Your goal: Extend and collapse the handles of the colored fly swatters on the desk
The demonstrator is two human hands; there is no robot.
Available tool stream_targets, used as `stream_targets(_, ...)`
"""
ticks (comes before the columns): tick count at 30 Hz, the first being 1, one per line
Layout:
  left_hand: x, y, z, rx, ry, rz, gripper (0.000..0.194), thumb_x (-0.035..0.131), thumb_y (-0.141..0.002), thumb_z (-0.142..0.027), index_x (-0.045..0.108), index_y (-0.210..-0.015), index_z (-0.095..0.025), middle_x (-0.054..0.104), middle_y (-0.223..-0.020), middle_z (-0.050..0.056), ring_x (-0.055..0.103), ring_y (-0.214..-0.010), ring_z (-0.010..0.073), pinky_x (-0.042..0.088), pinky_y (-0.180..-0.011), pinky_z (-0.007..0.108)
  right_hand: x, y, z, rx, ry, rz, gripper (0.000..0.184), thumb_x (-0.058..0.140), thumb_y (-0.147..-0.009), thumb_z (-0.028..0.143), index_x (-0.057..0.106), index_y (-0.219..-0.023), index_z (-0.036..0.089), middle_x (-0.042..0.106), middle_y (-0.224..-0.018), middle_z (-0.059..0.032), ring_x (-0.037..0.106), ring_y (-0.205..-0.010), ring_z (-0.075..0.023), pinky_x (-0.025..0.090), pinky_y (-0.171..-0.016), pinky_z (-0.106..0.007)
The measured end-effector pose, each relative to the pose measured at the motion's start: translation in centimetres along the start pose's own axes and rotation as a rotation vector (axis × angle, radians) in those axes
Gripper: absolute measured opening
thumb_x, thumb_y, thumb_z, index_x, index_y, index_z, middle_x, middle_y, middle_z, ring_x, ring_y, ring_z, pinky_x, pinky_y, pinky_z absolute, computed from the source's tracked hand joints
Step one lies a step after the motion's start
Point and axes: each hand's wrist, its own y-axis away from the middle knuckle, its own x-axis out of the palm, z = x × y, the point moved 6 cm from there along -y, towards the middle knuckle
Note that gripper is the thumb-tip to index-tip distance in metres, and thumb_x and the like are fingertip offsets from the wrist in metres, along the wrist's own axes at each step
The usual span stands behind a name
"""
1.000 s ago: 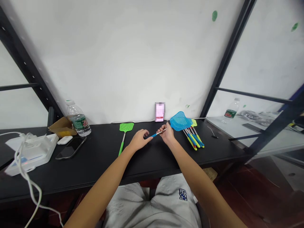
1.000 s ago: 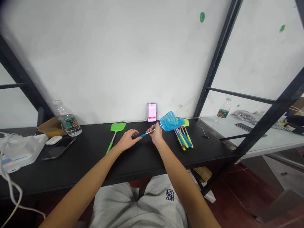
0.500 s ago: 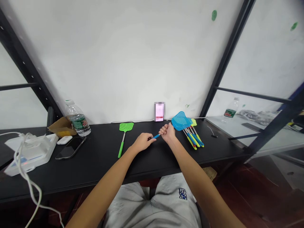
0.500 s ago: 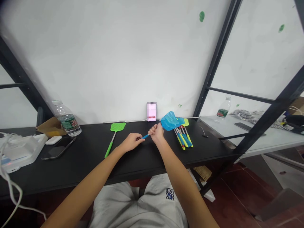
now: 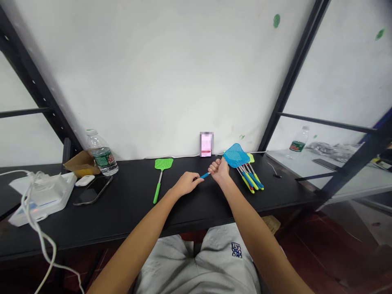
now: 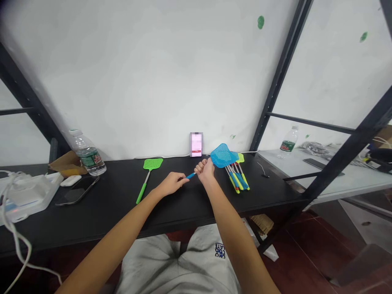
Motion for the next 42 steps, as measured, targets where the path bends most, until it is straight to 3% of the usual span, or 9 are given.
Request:
stream_targets(10, 0.1, -0.2, -0.2, -0.011, 0.091, 0.032, 0.04, 0.047, -0.09, -0.045, 0.06, -0.066, -0.017, 0.06, -0.059, 0.0, 0.051, -0.058, 0.0125, 0.035, -0.059, 0.024, 0.4, 0.4, 0.5, -0.005, -0.015, 0.023, 0.04, 0.026, -0.098, 0.037, 0.01, -0.064, 0.022, 0.009, -0.044, 0.0082, 0.006, -0.038, -0.009, 0.009, -0.036, -0.024)
stream_targets(15, -0.1, 0.0, 0.9, -0.076, 0.085, 0.079, 0.042, 0.044, -0.091, -0.048, 0.06, -0.067, -0.017, 0.059, -0.058, 0.0, 0.052, -0.056, 0.0128, 0.035, -0.058, 0.023, -0.9, 0.0, 2.9, -0.05, -0.059, 0.023, 0.039, 0.026, -0.098, 0.035, 0.01, -0.064, 0.022, 0.009, -0.044, 0.008, 0.007, -0.038, -0.0091, 0.011, -0.036, -0.024)
stream_targets(20, -1.3, 0.2, 2.7, -0.178, -0.211, -0.106, 0.043, 0.042, -0.092, -0.05, 0.063, -0.072, -0.019, 0.065, -0.071, 0.005, 0.058, -0.068, 0.0177, 0.033, -0.06, 0.026, -3.6, -0.8, 5.5, -0.156, -0.076, -0.108, 0.038, 0.024, -0.098, 0.035, 0.012, -0.064, 0.022, 0.009, -0.044, 0.0083, 0.008, -0.037, -0.0092, 0.012, -0.035, -0.023)
stream_targets(24, -1.9, 0.5, 3.9, -0.32, -0.404, -0.195, 0.039, 0.042, -0.092, -0.049, 0.064, -0.078, -0.02, 0.068, -0.081, 0.008, 0.063, -0.078, 0.0225, 0.036, -0.062, 0.027, -3.5, -1.2, 4.1, -0.055, 0.031, -0.118, 0.037, 0.031, -0.097, 0.034, 0.02, -0.064, 0.023, 0.012, -0.044, 0.0099, 0.008, -0.036, -0.0082, 0.01, -0.033, -0.022)
stream_targets(30, -2.5, 0.9, 4.6, -0.463, -0.535, -0.167, 0.028, 0.047, -0.09, -0.041, 0.064, -0.089, -0.019, 0.069, -0.096, 0.012, 0.066, -0.088, 0.0268, 0.044, -0.07, 0.032, -2.2, -1.3, 1.0, 0.042, 0.161, -0.065, 0.034, 0.041, -0.093, 0.037, 0.03, -0.064, 0.022, 0.023, -0.043, 0.0093, 0.019, -0.035, -0.0071, 0.019, -0.034, -0.02)
stream_targets(37, -2.4, 1.0, 4.3, -0.463, -0.544, -0.175, 0.023, 0.049, -0.089, -0.038, 0.061, -0.093, -0.018, 0.066, -0.1, 0.012, 0.065, -0.091, 0.0268, 0.045, -0.073, 0.033, -2.9, -1.6, 1.1, -0.048, 0.376, -0.14, 0.033, 0.038, -0.093, 0.039, 0.043, -0.067, 0.02, 0.048, -0.049, 0.0019, 0.046, -0.039, -0.0118, 0.039, -0.041, -0.025)
stream_targets(42, -3.4, 1.2, 2.4, -0.348, -0.5, -0.348, 0.022, 0.047, -0.091, -0.037, 0.06, -0.09, -0.019, 0.064, -0.094, 0.009, 0.061, -0.088, 0.0207, 0.043, -0.074, 0.03, -3.0, -1.8, 1.2, -0.189, 0.626, -0.124, 0.038, 0.04, -0.092, 0.042, 0.05, -0.064, 0.018, 0.054, -0.05, -0.0007, 0.052, -0.041, -0.0121, 0.039, -0.04, -0.022)
